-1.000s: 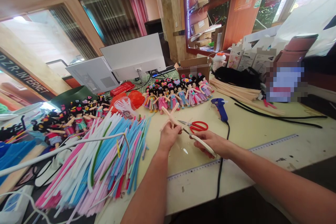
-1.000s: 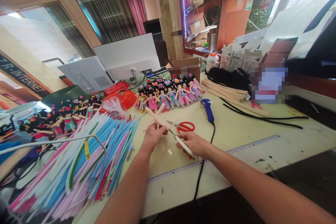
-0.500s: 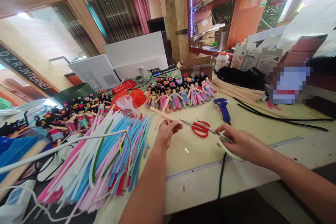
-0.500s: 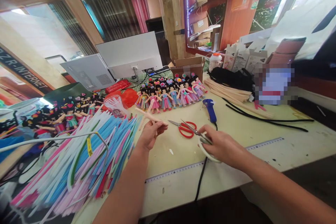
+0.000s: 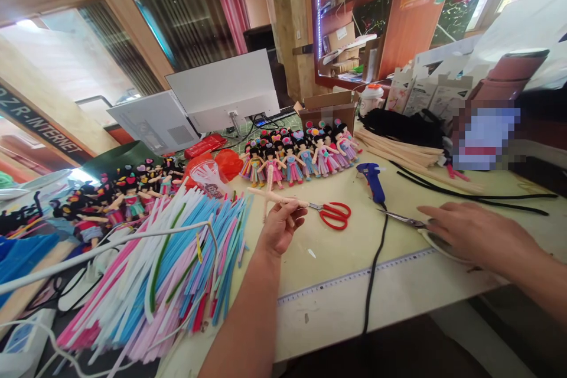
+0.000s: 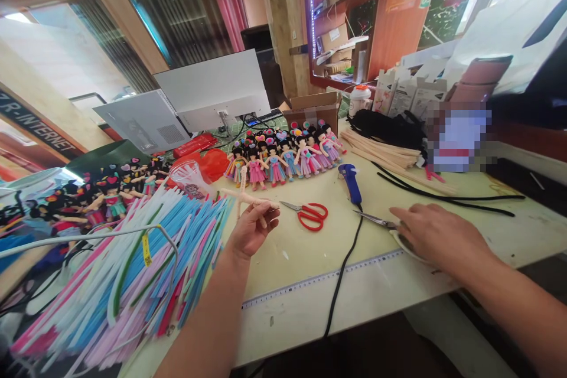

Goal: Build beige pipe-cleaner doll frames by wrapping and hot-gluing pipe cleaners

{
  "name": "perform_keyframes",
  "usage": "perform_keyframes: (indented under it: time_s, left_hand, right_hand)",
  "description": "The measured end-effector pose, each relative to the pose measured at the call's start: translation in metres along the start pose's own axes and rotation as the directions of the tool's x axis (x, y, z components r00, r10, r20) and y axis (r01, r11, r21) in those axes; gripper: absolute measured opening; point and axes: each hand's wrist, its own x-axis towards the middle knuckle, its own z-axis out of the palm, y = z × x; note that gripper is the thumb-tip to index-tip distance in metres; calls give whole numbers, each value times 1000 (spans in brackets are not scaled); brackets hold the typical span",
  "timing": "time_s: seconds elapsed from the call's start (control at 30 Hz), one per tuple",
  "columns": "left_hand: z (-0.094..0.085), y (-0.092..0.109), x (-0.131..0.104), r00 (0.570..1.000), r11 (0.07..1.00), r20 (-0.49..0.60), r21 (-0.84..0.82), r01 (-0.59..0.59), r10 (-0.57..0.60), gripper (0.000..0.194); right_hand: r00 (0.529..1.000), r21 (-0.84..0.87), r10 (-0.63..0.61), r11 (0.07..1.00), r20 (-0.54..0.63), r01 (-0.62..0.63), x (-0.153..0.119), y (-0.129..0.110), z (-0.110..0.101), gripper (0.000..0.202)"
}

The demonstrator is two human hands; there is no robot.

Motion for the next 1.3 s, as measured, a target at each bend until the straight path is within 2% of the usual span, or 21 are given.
perform_keyframes:
  time_s: [0.07, 0.13, 0.2, 0.27, 0.37, 0.47, 0.53, 0.63, 0.77, 0.97, 1.07, 1.2, 1.3]
  left_hand:
    - [2, -1, -1, 1000, 1000, -1, -6, 0, 0, 34]
    - [4, -3, -1, 1000, 1000, 2, -10, 2, -2, 37]
    - [5, -4, -2, 1000, 1000, 4, -13, 3, -3, 39]
    - [6, -6, -2, 1000, 1000, 1, -13, -5, 5, 38]
    - [7, -6, -2, 1000, 1000, -13, -10, -25, 25, 38]
    - [6, -6, 1, 998, 999, -38, -4, -40, 40, 42]
    - [6, -6, 3, 996, 998, -64, 6, -66, 66, 44]
    - [5, -6, 5, 986, 991, -104, 44, -126, 130, 44]
    - [3, -5, 6, 970, 982, -163, 80, -170, 181, 41]
    - [6, -8, 9, 955, 986, -243, 57, -158, 167, 43]
    - [8, -11, 9, 958, 990, -248, 41, -138, 144, 43]
    - [8, -12, 9, 965, 993, -241, -18, -115, 107, 43]
    - [8, -12, 7, 965, 994, -242, -24, -108, 99, 44]
  right_hand:
    - [995, -32, -59, 998, -76, 57, 9, -30, -5, 28]
    - [976, 169, -211, 962, -47, 216, 19, -68, -4, 29]
    - [958, 389, -287, 882, -2, 265, 30, -106, 5, 25]
    - [958, 540, -280, 816, 58, 206, 43, -136, 20, 19]
    - [967, 675, -227, 732, 114, 92, 61, -159, 47, 14]
    - [970, 742, -222, 666, 99, 76, 72, -167, 67, 16]
    - [972, 748, -221, 658, 80, 88, 76, -171, 74, 20]
    - [973, 693, -229, 707, 41, 138, 80, -177, 76, 22]
    - [937, 545, -342, 774, -66, 321, 86, -187, 72, 19]
    - [894, 451, -430, 777, -128, 439, 87, -186, 79, 19]
    - [901, 472, -413, 773, -133, 424, 86, -181, 85, 19]
    - [948, 631, -314, 727, -46, 271, 88, -177, 91, 7]
    - [960, 665, -280, 717, 2, 208, 89, -176, 92, 9]
